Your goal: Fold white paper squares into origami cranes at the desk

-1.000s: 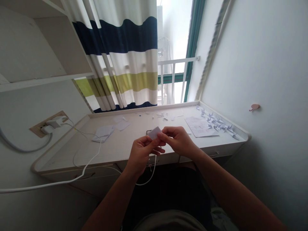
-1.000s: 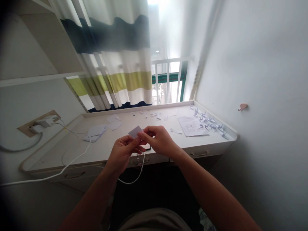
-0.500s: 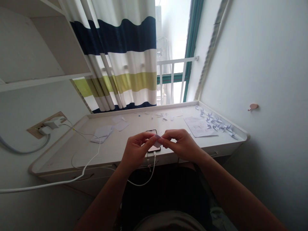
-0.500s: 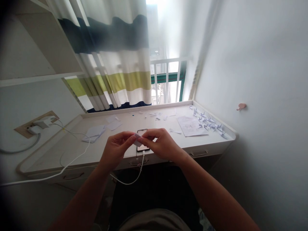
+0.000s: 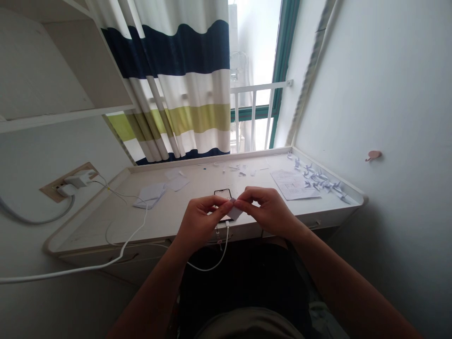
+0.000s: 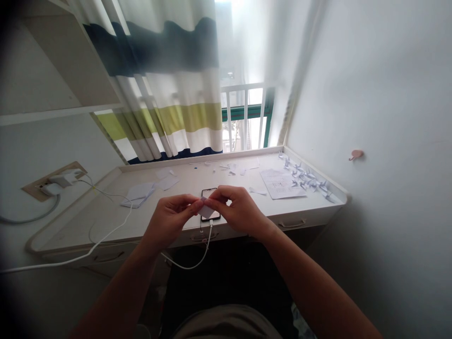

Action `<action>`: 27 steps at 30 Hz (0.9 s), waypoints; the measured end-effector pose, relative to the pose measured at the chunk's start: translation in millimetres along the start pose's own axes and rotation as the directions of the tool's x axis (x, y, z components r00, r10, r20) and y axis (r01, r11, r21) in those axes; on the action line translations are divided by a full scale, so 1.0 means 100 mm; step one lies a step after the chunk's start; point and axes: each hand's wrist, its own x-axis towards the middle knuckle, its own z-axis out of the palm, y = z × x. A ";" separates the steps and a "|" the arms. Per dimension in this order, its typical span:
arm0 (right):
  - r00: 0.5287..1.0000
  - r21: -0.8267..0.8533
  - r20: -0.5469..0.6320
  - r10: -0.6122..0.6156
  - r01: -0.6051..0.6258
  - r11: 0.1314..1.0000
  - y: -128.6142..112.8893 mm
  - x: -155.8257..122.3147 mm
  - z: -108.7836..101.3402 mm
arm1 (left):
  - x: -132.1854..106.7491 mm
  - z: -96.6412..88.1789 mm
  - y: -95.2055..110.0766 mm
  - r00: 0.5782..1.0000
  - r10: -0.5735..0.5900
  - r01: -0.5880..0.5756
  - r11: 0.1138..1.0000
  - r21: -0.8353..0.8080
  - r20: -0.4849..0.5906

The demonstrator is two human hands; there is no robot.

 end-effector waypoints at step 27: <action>0.984 0.106 -0.150 0.100 -0.084 0.991 0.17 0.08 0.05 | 0.08 0.16 -0.21 0.952 -0.201 0.248 0.948 -0.198 0.231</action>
